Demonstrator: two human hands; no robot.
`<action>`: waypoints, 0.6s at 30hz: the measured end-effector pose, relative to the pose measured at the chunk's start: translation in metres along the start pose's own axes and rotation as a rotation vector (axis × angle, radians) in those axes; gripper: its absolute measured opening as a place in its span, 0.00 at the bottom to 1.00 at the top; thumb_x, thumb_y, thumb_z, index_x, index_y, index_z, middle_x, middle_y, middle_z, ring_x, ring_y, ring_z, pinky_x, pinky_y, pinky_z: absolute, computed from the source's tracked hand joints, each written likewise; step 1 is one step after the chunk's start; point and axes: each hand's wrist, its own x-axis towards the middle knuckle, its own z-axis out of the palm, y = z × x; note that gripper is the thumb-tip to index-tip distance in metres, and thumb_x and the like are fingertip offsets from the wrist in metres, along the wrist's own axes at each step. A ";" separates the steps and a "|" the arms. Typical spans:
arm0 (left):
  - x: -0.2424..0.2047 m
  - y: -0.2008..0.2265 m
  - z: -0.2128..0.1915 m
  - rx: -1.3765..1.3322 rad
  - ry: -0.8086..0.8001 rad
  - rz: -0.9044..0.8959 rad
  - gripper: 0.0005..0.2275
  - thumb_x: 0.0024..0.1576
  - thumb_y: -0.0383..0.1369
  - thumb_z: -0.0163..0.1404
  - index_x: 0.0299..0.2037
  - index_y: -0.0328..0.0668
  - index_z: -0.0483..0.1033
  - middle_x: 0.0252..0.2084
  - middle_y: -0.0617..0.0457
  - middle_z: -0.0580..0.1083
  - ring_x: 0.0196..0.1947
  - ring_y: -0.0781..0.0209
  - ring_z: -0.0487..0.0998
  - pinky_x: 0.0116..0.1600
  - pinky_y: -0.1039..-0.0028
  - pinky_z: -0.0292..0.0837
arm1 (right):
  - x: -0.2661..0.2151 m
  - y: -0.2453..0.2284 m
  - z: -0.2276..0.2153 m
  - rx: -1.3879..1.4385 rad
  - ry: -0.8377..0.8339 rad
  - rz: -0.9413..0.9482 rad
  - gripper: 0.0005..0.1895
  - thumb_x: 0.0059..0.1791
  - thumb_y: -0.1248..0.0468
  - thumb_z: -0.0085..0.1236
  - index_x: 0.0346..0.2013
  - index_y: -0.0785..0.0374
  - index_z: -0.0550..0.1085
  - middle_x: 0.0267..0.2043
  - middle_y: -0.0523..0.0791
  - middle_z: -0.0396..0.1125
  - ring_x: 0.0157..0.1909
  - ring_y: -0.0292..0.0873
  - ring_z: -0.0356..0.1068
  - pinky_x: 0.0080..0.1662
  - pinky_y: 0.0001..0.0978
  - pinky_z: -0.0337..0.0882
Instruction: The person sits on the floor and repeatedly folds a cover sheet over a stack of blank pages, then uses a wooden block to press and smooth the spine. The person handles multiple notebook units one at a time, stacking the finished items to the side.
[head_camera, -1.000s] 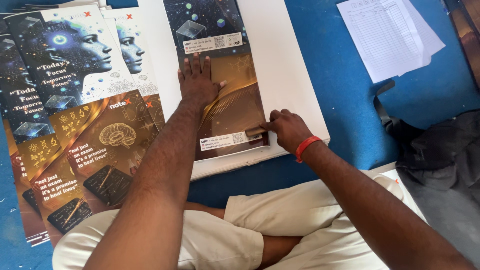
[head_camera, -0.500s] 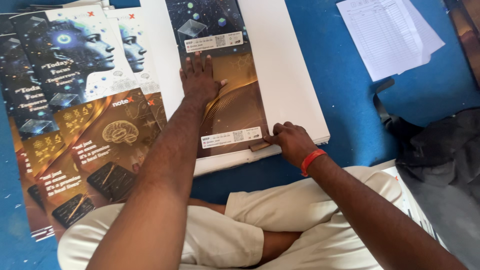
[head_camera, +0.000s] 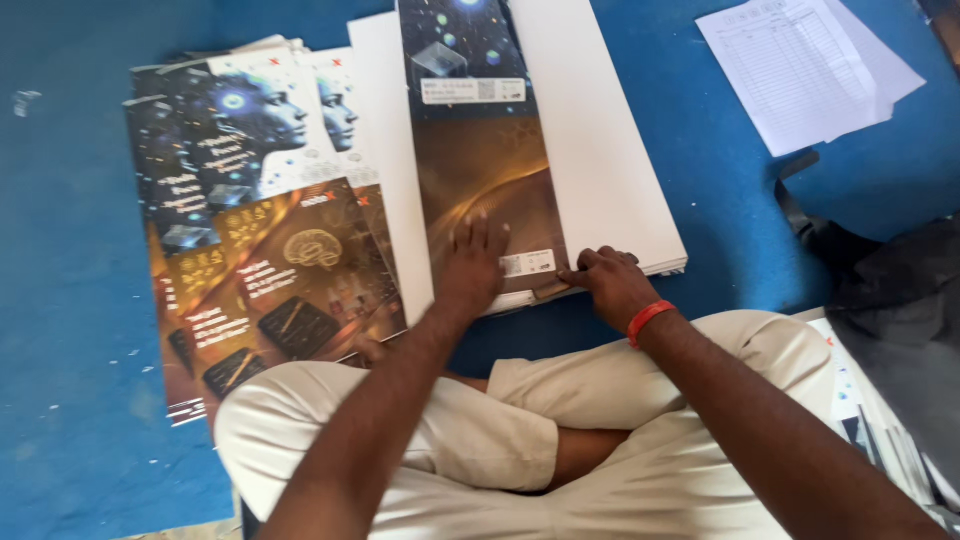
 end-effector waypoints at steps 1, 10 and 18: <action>-0.014 0.003 -0.001 -0.059 -0.004 -0.028 0.32 0.57 0.42 0.56 0.71 0.49 0.57 0.75 0.35 0.51 0.74 0.33 0.49 0.71 0.39 0.50 | -0.001 -0.003 0.001 -0.004 -0.004 0.006 0.30 0.44 0.78 0.50 0.55 0.47 0.79 0.48 0.42 0.70 0.54 0.46 0.67 0.60 0.45 0.65; -0.044 0.012 -0.030 -0.108 -0.082 -0.136 0.31 0.54 0.46 0.59 0.68 0.53 0.63 0.73 0.41 0.55 0.73 0.39 0.52 0.71 0.42 0.51 | -0.005 0.001 0.000 0.029 0.418 -0.092 0.25 0.49 0.76 0.49 0.60 0.59 0.74 0.62 0.47 0.69 0.66 0.49 0.66 0.67 0.42 0.66; -0.050 0.021 -0.043 -0.189 0.004 -0.263 0.25 0.62 0.45 0.52 0.67 0.45 0.65 0.65 0.41 0.64 0.68 0.41 0.62 0.74 0.49 0.53 | 0.000 0.003 0.025 -0.111 0.278 -0.067 0.22 0.55 0.60 0.48 0.63 0.62 0.69 0.70 0.53 0.62 0.72 0.56 0.58 0.69 0.51 0.57</action>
